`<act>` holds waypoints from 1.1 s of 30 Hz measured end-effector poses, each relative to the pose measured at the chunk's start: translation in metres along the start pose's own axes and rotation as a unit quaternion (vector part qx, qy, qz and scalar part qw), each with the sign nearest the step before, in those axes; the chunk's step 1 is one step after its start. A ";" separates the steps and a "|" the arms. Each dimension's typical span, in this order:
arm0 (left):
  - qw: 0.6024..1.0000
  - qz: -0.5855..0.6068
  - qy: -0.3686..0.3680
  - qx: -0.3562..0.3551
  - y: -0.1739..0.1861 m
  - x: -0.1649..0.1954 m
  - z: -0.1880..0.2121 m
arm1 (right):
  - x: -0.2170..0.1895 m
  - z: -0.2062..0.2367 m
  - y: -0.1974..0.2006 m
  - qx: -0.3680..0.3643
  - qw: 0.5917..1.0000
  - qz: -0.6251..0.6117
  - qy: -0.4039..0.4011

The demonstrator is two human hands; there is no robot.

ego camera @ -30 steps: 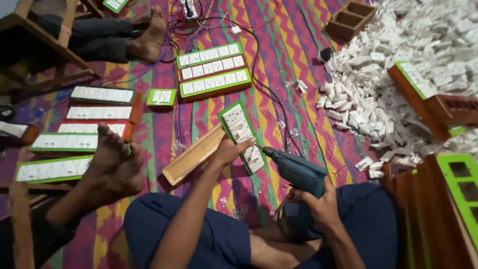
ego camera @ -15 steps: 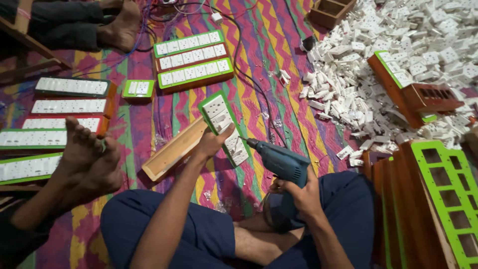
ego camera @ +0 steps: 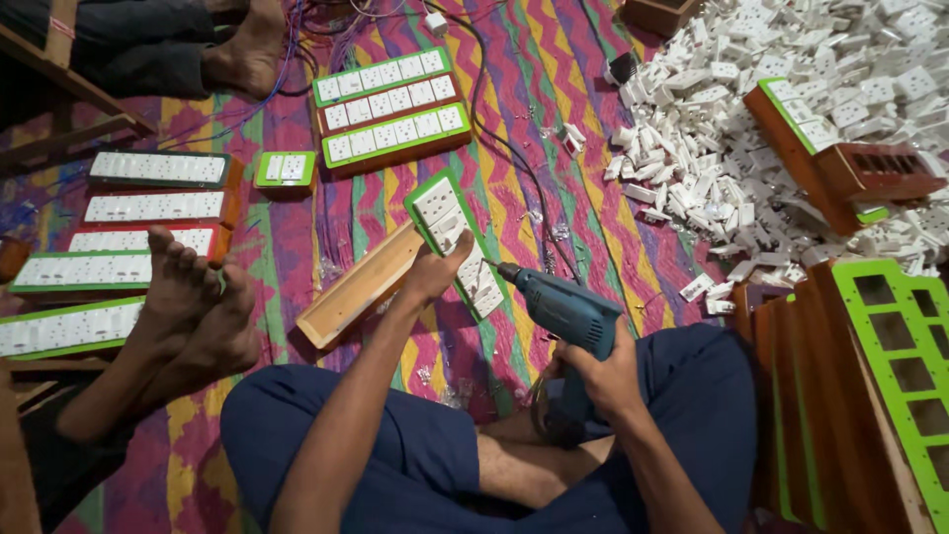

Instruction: The person sits cross-legged on a floor mat and uses a corded electric drill to drive screws, attaching white multi-socket panels onto green-framed boards to assemble power strips. They position each panel, drill screws at several points, then set the finished board aside and pick up the next one.

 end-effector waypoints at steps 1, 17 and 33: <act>1.000 0.009 -0.012 0.003 -0.001 0.002 0.000 | 0.001 0.000 0.001 0.003 1.000 -0.003 -0.005; 0.996 0.040 -0.076 0.033 0.000 0.026 0.000 | 0.007 -0.007 0.013 -0.010 0.998 -0.049 -0.033; 0.998 -0.037 -0.025 -0.043 0.031 0.023 -0.002 | -0.001 -0.005 -0.025 -0.067 0.997 0.029 -0.016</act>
Point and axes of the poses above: each hand's wrist, its own z-axis away from the middle knuckle, its own y-axis out of the back of the hand, x = y × z, the point moved 9 cm from there along -z, towards the middle knuckle, and after that the axes turned 6 degrees about -y, right-handed, at the moved point
